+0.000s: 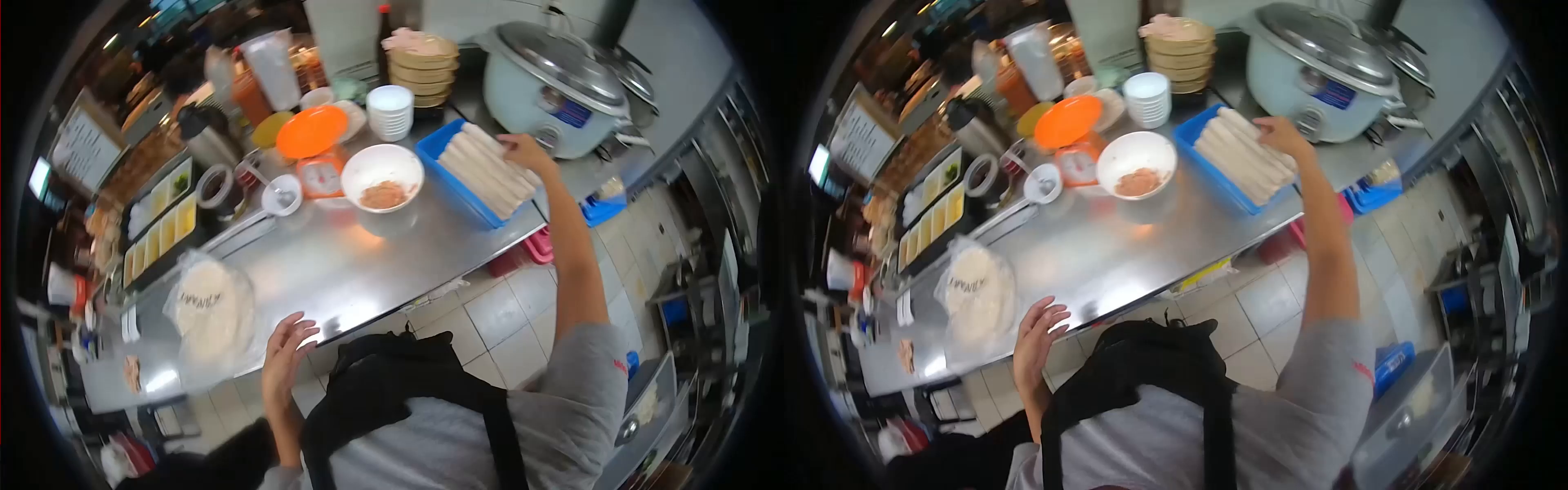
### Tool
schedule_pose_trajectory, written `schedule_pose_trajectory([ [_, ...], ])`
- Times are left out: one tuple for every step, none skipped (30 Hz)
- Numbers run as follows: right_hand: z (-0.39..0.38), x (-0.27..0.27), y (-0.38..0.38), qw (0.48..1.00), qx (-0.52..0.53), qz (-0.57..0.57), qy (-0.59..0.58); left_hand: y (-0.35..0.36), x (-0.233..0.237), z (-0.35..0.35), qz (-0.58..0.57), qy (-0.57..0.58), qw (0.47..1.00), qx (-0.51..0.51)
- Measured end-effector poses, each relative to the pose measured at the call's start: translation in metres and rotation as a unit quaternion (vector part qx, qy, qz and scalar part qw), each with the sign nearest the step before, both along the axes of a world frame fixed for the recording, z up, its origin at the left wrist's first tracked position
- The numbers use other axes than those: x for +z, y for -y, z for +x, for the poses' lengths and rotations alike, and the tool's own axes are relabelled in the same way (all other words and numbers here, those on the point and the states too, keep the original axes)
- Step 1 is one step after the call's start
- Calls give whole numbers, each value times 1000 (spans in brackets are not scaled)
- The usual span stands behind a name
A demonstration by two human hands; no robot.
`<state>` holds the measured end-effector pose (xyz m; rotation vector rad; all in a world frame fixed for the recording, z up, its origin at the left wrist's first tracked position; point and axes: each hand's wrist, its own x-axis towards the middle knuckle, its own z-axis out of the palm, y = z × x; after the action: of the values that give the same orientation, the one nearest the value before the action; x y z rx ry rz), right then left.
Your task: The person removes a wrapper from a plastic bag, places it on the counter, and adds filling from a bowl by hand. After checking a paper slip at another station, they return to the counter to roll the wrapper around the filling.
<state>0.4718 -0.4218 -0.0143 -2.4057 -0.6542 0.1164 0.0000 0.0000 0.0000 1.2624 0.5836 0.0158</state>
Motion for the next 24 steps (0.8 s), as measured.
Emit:
schedule_pose_trajectory([
  [-2,-9,-3,1000,10,15,-4,0,18,-3,28,0,999,-17],
  [5,-29,1,998,37,47,24,2,35,-10,58,-4,998,-18],
  [-24,-45,46,998,50,-25,-19,31,20,-41,1,-61,998,-16],
  [0,-64,50,999,42,-21,-3,26,21,-41,38,-60,997,1],
  [28,-82,43,995,87,45,-29,14,31,-40,89,-41,995,-5],
  [54,-33,30,995,102,-7,16,1,8,-31,91,10,996,21],
  [60,-40,29,992,118,46,8,-6,13,-41,103,22,993,44],
  [48,-15,16,996,58,-5,-73,-11,11,-51,113,49,990,72],
  [45,4,8,993,46,-104,-17,-19,9,-59,115,70,986,102],
  [38,23,5,988,23,-156,-3,-30,4,-70,144,71,974,161],
  [34,28,-4,981,-6,-196,11,-42,0,-80,182,71,958,211],
  [31,23,-24,981,5,-193,12,-56,1,-90,185,68,955,221],
  [19,18,-37,992,-8,-96,77,-69,13,-103,284,-10,922,265],
  [6,18,-49,988,-25,0,150,-82,15,-115,373,-80,874,303],
  [-35,30,-83,994,21,54,89,-95,9,-128,370,-83,875,300],
  [-89,53,-129,991,66,108,33,-110,-5,-138,462,-219,834,206],
  [-139,74,-170,993,107,27,-29,-126,-23,-144,537,-345,762,105],
  [-153,41,-196,967,236,65,-69,-142,-46,-145,608,-318,726,55],
  [-207,44,-241,935,333,11,-123,-148,-40,-134,607,-314,729,52],
  [-268,64,-292,875,411,-26,-253,-152,-28,-114,558,-233,793,74],
  [-306,37,-335,772,562,36,-295,-156,-22,-98,502,-152,846,94],
  [-347,18,-377,718,639,78,-265,-163,-22,-87,501,-151,848,88],
  [-382,17,-412,693,662,155,-241,-169,-23,-78,593,-65,797,100],
  [-406,3,-446,688,661,219,-202,-176,-23,-70,673,26,732,109],
])
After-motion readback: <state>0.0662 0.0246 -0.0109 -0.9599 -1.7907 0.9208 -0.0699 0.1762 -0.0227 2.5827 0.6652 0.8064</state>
